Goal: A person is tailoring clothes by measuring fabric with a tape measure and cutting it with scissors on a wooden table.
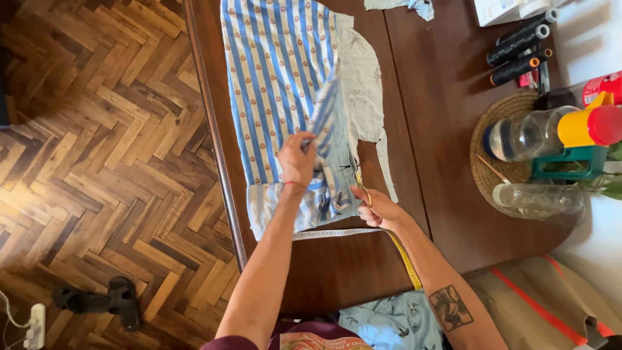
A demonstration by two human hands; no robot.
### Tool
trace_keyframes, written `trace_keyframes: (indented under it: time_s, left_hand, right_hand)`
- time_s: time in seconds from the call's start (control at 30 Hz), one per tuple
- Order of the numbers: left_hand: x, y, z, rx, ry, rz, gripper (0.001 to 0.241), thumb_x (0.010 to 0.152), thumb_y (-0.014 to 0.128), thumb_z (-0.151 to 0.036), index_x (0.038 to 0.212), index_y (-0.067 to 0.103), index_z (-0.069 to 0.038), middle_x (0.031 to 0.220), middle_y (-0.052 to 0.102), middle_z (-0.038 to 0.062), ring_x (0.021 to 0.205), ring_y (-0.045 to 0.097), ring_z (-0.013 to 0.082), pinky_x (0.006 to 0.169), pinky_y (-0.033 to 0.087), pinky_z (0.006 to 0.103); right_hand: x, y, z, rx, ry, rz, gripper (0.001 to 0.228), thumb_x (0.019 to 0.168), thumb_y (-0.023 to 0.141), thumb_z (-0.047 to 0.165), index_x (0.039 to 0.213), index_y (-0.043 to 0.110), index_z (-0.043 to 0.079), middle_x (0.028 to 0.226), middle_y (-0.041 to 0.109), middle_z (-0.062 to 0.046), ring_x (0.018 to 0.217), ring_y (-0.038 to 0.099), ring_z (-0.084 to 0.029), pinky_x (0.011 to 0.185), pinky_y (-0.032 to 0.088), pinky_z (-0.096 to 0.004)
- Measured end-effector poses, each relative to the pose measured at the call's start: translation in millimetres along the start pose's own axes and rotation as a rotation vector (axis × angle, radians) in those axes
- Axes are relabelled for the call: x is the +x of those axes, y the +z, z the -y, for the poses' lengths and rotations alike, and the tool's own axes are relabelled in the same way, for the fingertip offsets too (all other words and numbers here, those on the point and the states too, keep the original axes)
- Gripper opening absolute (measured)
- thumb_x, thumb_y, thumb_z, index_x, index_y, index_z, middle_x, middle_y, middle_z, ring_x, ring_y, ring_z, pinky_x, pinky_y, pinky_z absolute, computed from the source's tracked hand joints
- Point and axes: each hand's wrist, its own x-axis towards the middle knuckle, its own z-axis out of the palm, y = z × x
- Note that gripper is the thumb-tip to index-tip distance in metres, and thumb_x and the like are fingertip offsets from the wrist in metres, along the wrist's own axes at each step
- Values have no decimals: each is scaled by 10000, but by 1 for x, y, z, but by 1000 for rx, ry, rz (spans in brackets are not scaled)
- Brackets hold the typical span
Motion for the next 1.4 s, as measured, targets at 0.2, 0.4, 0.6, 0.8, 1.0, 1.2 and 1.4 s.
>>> trace_keyframes:
  time_s: [0.2,0.4,0.6,0.8,1.0,1.2,1.4]
  left_hand:
    - [-14,-19,28,194,21,-133,268,836,786,-165,1082,726,-253,1157,650,5,1088,691,290,994,556,423]
    - [-10,45,37,189,945,-88,185,1040,619,-166,1089,797,-173,1202,729,98,1150,691,302,1063,521,428]
    - [-30,29,10,302,1201,194,209,964,527,-275,763,556,-227,646,588,0,622,625,200,866,546,355]
    - [-36,46,39,472,1120,248,247,1003,555,-306,794,617,-189,800,580,25,716,594,261,788,491,435]
    - [-47,44,21,486,1066,290,182,1006,597,-368,940,678,-218,883,612,46,842,617,289,858,486,494]
    - [-51,61,38,456,1047,298,496,1040,432,-638,962,682,-216,892,599,80,889,583,330,939,457,576]
    - [-56,64,40,466,1004,322,554,1039,395,-683,1020,686,-211,953,582,86,932,563,337,976,438,597]
  right_hand:
    - [-5,2,6,-9,36,17,455,1102,604,598,905,442,220,481,198,96,384,178,-30,309,178,-142]
    - [-3,-1,8,-12,48,29,493,1099,590,628,865,426,226,488,192,101,388,168,-27,308,177,-137]
    - [-13,10,20,-69,51,47,543,1091,578,673,862,402,213,506,188,115,396,169,-24,306,182,-146]
    - [-17,20,32,-82,50,40,563,1079,558,723,898,409,211,530,184,125,396,180,-18,311,190,-144]
    - [-7,19,38,-98,25,47,541,1089,535,713,928,422,209,536,176,113,399,169,-23,314,178,-148]
    - [-14,29,52,-124,43,46,573,1080,503,743,922,416,200,540,158,117,401,157,-22,300,181,-153]
    - [0,13,36,-159,42,45,636,1075,453,771,979,512,146,569,136,110,421,135,-21,300,187,-148]
